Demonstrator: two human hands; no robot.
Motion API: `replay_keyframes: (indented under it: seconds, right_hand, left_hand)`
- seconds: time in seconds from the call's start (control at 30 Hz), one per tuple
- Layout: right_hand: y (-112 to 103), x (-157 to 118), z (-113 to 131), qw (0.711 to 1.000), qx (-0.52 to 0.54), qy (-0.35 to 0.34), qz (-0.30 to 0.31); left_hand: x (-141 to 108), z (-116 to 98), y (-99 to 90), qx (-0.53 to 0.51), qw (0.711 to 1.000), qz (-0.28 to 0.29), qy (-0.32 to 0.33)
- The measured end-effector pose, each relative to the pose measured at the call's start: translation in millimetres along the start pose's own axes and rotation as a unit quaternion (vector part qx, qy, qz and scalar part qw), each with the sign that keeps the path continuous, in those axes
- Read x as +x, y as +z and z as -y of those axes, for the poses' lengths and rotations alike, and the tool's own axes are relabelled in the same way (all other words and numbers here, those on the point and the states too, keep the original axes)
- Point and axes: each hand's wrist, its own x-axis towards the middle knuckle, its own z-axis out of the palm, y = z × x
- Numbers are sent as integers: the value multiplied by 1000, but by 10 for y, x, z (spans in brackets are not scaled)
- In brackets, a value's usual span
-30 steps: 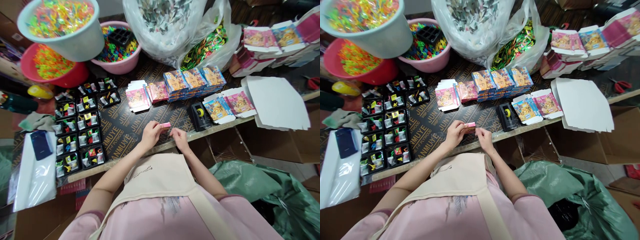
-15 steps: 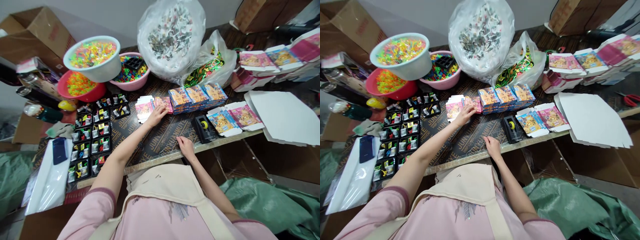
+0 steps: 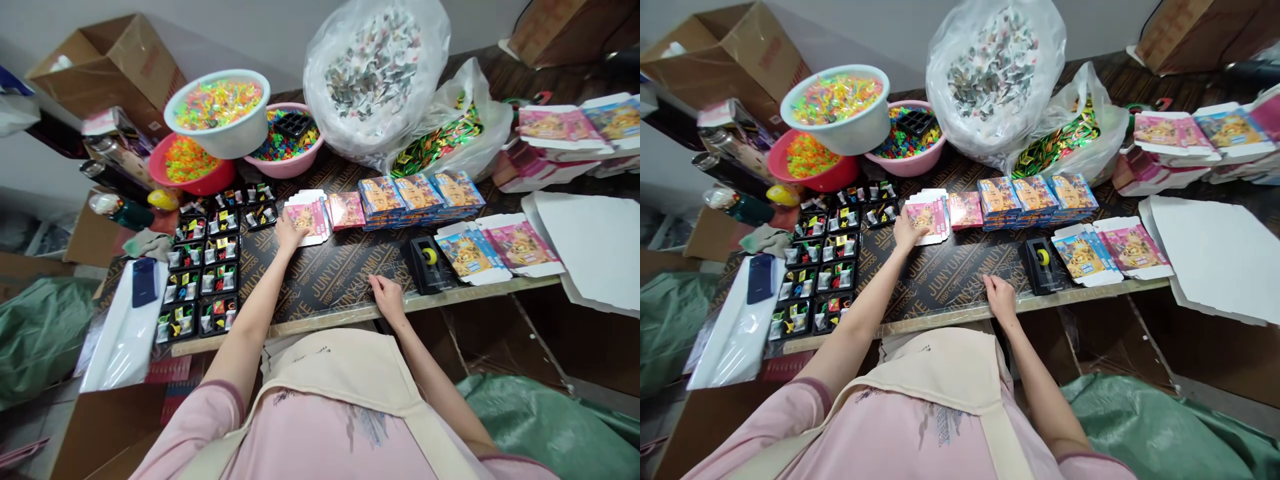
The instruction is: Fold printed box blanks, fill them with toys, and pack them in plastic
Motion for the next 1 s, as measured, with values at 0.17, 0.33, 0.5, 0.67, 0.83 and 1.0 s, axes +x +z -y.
replay_keyframes:
  seconds: [0.17,0.33,0.5,0.67,0.83,1.0]
  right_hand:
    - [-28,49,200,997,58,-53,-4]
    - [30,289,689,982,120,-146,11]
    - [51,447,984,968,161,-167,100]
    - [-21,371,1009,945,190,-148,224]
    - [5,395,890,935,316,-75,143]
    - [89,335,790,897,366,9,247]
  left_hand:
    - [-299,23,-256,-230,973,20,20]
    - [-1097,39,-402,-339,903,219,150]
    - [-1579,76,-409,-375,875,264,152]
    - [-1705,100,-402,-504,734,454,38]
    - [-1698,21,-469,-511,768,385,-28]
    - [-1605,75,-407,-473,798,372,-35]
